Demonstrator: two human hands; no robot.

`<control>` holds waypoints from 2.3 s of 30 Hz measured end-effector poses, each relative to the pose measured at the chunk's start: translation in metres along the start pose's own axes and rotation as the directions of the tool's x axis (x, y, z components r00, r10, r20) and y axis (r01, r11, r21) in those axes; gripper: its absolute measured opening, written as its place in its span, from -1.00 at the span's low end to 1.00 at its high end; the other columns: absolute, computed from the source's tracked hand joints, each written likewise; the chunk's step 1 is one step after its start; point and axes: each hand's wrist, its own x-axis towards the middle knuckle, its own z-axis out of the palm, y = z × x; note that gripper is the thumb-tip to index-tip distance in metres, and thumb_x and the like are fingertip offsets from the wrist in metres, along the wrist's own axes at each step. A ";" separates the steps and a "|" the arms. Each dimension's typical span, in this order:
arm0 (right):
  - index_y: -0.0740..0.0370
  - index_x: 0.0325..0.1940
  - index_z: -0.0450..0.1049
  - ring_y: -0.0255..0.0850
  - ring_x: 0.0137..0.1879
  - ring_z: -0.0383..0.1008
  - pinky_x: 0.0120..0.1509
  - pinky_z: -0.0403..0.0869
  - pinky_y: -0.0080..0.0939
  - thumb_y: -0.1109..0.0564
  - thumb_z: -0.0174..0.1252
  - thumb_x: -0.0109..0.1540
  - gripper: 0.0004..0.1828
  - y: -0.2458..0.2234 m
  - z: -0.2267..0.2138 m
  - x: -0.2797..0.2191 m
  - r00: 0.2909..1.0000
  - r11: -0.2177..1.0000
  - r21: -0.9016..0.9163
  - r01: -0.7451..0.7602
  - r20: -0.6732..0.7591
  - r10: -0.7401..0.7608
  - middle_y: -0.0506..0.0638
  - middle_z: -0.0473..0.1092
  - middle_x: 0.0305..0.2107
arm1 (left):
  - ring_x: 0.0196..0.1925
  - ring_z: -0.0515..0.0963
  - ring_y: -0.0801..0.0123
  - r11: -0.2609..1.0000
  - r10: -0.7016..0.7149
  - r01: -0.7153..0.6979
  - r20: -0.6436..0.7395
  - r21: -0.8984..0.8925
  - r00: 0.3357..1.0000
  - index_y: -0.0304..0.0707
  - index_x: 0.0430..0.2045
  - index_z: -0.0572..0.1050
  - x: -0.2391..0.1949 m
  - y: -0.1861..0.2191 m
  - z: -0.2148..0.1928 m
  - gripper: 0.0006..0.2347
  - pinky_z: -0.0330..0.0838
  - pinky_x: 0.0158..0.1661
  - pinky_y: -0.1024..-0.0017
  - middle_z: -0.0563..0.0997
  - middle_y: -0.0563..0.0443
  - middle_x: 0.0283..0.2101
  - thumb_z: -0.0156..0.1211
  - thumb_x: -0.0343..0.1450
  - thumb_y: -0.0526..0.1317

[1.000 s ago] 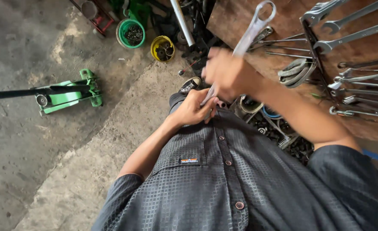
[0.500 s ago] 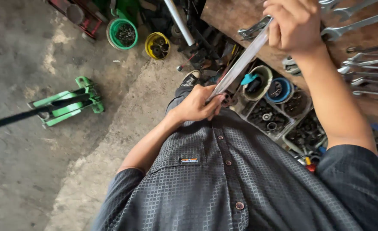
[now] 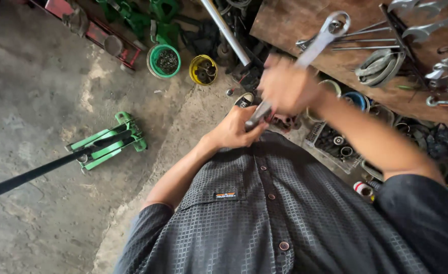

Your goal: The person repeatedly takes wrenches from a wall-mounted rack, wipes them with a blue cloth, and returns them to the rack. The person handles multiple wrenches one by one, cleaning both the head and the handle of each tool.

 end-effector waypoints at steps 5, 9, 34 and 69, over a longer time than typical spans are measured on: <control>0.33 -0.23 0.54 0.02 -0.03 0.57 0.18 0.57 -0.01 0.18 0.01 0.21 -0.78 0.076 -0.028 -0.068 0.997 0.991 -0.115 -0.074 -0.016 0.073 0.15 0.54 -0.18 | -0.63 0.59 0.54 0.984 -0.097 0.102 0.037 -0.148 0.995 -0.37 -0.40 0.43 -0.020 0.013 0.026 -0.84 0.46 -0.57 0.51 0.56 0.11 -0.63 0.25 0.49 -0.25; 0.36 -0.22 0.53 0.00 -0.02 0.57 0.14 0.58 -0.05 0.23 -0.03 0.19 -0.77 0.021 -0.045 -0.056 0.992 0.969 -0.213 -0.129 -0.034 0.124 0.17 0.55 -0.13 | -0.63 0.57 0.58 0.976 -0.090 0.099 0.054 -0.193 0.994 -0.37 -0.32 0.43 -0.031 0.025 0.054 -0.69 0.43 -0.57 0.55 0.54 0.10 -0.61 0.47 0.34 -0.16; 0.27 -0.33 0.48 0.08 0.16 0.50 0.60 0.21 0.37 0.16 0.11 0.25 -0.87 -0.230 -0.091 -0.174 0.984 0.972 -0.178 -0.154 -0.112 0.136 0.12 0.46 -0.20 | -0.62 0.54 0.61 0.980 -0.097 0.117 0.131 -0.158 0.987 -0.32 -0.45 0.42 -0.093 0.052 0.244 -0.72 0.41 -0.58 0.57 0.54 0.13 -0.60 0.51 0.32 -0.21; 0.29 0.12 0.42 0.09 0.42 0.37 0.60 0.25 0.27 0.21 0.05 0.29 -0.70 -0.214 -0.039 -0.126 0.975 0.964 -0.153 -0.218 0.009 0.222 0.19 0.40 0.12 | -0.61 0.54 0.55 0.975 -0.018 0.030 0.053 -0.222 0.998 -0.36 -0.22 0.37 -0.089 0.032 0.161 -0.87 0.41 -0.61 0.50 0.54 0.09 -0.58 0.20 0.46 -0.37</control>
